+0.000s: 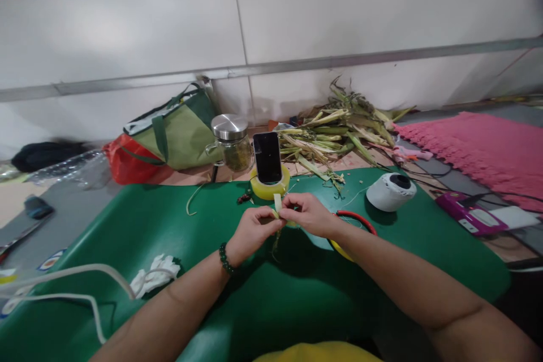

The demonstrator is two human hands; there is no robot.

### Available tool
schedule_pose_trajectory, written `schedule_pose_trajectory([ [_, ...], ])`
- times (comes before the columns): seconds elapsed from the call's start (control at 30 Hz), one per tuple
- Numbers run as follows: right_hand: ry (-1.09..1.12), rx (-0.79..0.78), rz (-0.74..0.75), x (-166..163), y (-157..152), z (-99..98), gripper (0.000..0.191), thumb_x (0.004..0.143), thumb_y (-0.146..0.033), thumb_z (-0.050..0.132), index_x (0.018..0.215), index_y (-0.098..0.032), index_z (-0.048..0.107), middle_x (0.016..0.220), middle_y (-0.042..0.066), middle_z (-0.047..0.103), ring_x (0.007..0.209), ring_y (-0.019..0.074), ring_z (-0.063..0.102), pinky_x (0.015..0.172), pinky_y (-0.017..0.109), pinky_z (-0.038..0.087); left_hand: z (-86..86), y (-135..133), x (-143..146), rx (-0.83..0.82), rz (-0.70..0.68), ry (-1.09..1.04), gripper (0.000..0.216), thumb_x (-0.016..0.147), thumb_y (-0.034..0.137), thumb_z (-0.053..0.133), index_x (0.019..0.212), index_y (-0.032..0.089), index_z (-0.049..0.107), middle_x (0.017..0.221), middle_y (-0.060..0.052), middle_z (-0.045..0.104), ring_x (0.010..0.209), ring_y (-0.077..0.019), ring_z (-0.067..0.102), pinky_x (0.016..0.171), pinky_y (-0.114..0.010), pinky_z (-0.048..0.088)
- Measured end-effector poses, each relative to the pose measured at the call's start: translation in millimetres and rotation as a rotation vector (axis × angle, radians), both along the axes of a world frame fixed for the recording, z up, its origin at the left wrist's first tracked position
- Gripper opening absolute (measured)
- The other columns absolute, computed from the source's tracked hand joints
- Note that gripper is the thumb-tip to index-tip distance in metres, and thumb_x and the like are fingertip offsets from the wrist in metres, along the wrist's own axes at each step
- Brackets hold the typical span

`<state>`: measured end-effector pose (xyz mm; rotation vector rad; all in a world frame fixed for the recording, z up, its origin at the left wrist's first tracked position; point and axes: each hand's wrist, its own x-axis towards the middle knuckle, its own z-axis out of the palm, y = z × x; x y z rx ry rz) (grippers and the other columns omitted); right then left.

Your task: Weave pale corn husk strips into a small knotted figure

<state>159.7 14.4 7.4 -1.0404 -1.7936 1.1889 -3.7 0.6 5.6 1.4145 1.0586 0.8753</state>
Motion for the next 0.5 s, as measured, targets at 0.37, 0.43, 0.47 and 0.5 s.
schedule_pose_trajectory([
  [0.37, 0.133, -0.156, 0.085, -1.5, 3.2, -1.9, 0.024, 0.072, -0.039, 0.057, 0.068, -0.015, 0.056, 0.064, 0.0, 0.052, 0.06, 0.0113, 0.046, 0.057, 0.025, 0.038, 2.0, -2.6, 0.2, -0.146, -0.033, -0.015, 0.023, 0.059, 0.033, 0.072, 0.059, 0.013, 0.061, 0.053, 0.002, 0.051, 0.048, -0.0077, 0.043, 0.048, -0.021, 0.037],
  [0.43, 0.058, -0.128, 0.121, -0.1, 3.7, -0.3, 0.027, 0.071, -0.042, 0.061, 0.072, -0.015, 0.056, 0.067, 0.0, 0.053, 0.062, 0.0115, 0.047, 0.059, 0.025, 0.038, -1.2, -0.6, 0.3, -0.095, -0.014, 0.016, 0.024, 0.06, 0.033, 0.072, 0.057, 0.012, 0.06, 0.051, 0.002, 0.05, 0.049, -0.0078, 0.043, 0.049, -0.021, 0.036],
  [0.47, -0.002, -0.092, 0.116, 0.2, 3.3, 0.2, 0.028, 0.069, -0.042, 0.064, 0.073, -0.016, 0.055, 0.068, -0.001, 0.052, 0.063, 0.0113, 0.046, 0.058, 0.024, 0.037, -2.8, 0.2, 0.6, -0.06, -0.009, 0.031, 0.024, 0.06, 0.032, 0.072, 0.055, 0.012, 0.059, 0.05, 0.003, 0.049, 0.05, -0.0078, 0.043, 0.049, -0.02, 0.036],
  [0.5, -0.064, -0.045, 0.089, 0.2, 2.5, 0.2, 0.029, 0.068, -0.042, 0.067, 0.071, -0.017, 0.054, 0.067, -0.002, 0.051, 0.063, 0.011, 0.045, 0.058, 0.023, 0.036, -4.3, 0.9, 1.2, -0.021, -0.001, 0.039, 0.025, 0.059, 0.031, 0.073, 0.052, 0.012, 0.058, 0.05, 0.003, 0.049, 0.051, -0.0077, 0.043, 0.05, -0.02, 0.036],
])
